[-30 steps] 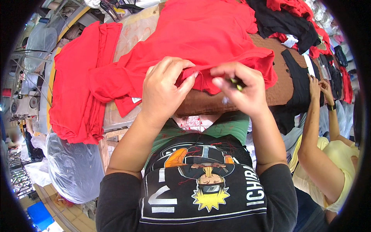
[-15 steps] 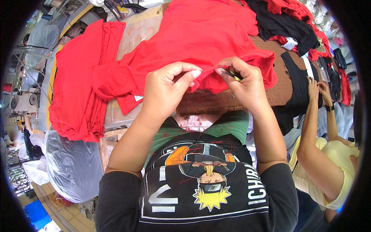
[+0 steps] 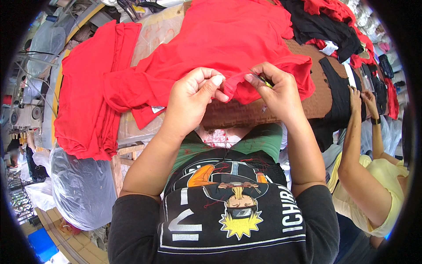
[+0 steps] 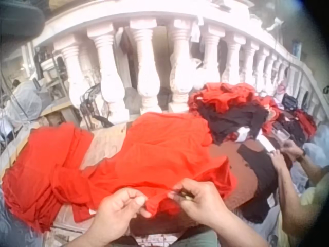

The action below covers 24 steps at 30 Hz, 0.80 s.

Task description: The person picks up red and black garments from a pile, turns them over to check different sides, and uses small shears to trim threads from labels and seams.

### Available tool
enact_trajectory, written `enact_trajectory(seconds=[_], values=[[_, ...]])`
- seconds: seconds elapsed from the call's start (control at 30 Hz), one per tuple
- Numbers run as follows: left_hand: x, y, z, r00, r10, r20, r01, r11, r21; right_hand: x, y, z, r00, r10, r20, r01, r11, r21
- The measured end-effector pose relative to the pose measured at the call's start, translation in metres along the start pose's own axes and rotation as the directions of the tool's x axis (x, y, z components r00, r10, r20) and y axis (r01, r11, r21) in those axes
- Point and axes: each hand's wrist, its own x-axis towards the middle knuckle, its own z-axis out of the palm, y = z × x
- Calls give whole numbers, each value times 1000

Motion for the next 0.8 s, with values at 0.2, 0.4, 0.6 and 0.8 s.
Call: enact_trajectory(seconds=[0.2,0.4,0.6,0.8], values=[[-2,1,3,998,55,-38,-54,998,14,-12,-19,-6,910,-385,-155,372,922,-106],[-4,9,14,989,135,-53,-124,976,178,-25,-35,-17,873,-487,-1,465,833,-300],[-8,13,22,978,203,-47,-180,935,305,-27,-37,-16,866,-500,-4,465,809,-360],[-13,39,8,828,491,271,-555,647,522,-29,-41,-25,860,-510,-10,462,788,-407]])
